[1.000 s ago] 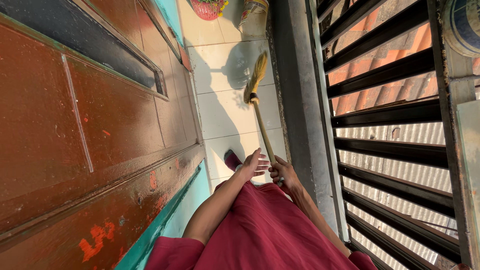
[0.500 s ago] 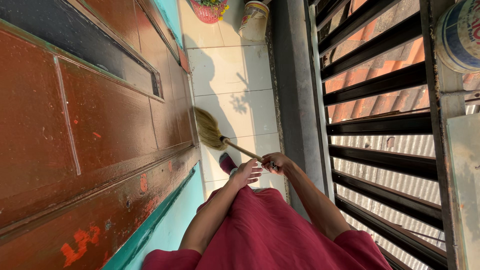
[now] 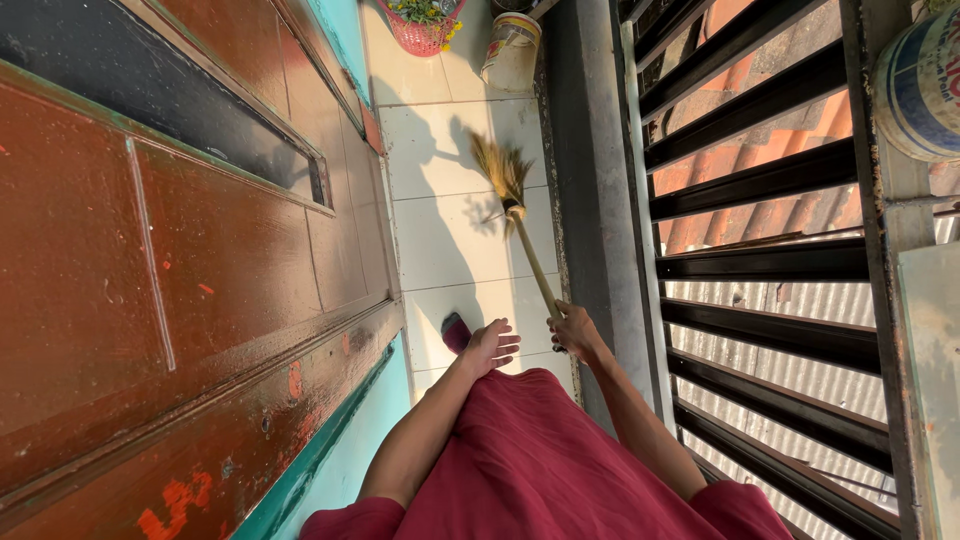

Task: The person sweeps the tiled floor of a narrow outdoor balcony by hand using a broom, pushing debris into a corner.

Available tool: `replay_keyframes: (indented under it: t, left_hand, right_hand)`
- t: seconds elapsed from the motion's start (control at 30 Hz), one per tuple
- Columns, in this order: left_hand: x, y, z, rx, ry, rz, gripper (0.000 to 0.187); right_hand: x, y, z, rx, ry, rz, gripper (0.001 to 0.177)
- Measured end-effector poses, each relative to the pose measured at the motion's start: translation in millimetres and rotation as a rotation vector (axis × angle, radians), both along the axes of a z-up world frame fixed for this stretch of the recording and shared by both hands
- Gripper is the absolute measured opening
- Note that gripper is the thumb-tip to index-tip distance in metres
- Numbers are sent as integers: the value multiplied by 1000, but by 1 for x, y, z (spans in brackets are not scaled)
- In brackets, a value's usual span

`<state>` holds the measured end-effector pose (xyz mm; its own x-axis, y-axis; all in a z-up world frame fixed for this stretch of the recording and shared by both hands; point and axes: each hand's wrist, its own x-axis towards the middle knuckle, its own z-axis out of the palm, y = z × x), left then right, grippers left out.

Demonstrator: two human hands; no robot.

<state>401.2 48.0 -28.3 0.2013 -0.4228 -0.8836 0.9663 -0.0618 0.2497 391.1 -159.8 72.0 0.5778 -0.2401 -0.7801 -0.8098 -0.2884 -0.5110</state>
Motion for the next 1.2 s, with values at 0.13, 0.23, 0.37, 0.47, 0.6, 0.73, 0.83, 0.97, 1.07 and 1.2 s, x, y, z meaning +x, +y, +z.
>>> replay_keyframes:
  t: [0.13, 0.23, 0.37, 0.47, 0.6, 0.73, 0.83, 0.97, 1.07, 1.2]
  left_hand:
    - [2, -4, 4, 6, 13, -60, 59]
    - [4, -5, -1, -10, 19, -46, 60]
    - [-2, 3, -5, 10, 30, -99, 62]
    - [-7, 12, -5, 16, 27, -93, 58]
    - [-4, 23, -13, -22, 19, -41, 60]
    - [5, 30, -20, -20, 20, -14, 60]
    - [11, 30, -17, -20, 17, -16, 59]
    - [20, 22, -10, -20, -8, -1, 58]
    - [20, 13, -9, -24, -27, 2, 57]
    - [14, -2, -13, -36, -22, 8, 57]
  right_hand:
    - [-29, 1, 53, 239, 97, -121, 60]
    - [-36, -2, 46, 490, 164, -243, 56]
    - [-34, 4, -11, 823, 323, -459, 52]
    - [-24, 7, -45, 758, 385, -469, 50]
    - [0, -15, -58, 377, 332, -349, 46]
    - [25, -30, -48, 84, 184, -76, 32]
    - [22, -30, -31, -206, 121, 152, 35]
    - [9, -62, -8, -28, -18, 26, 43]
    - [6, -114, 30, 55, 51, -5, 47]
    - [19, -166, 85, -22, 315, 115, 46]
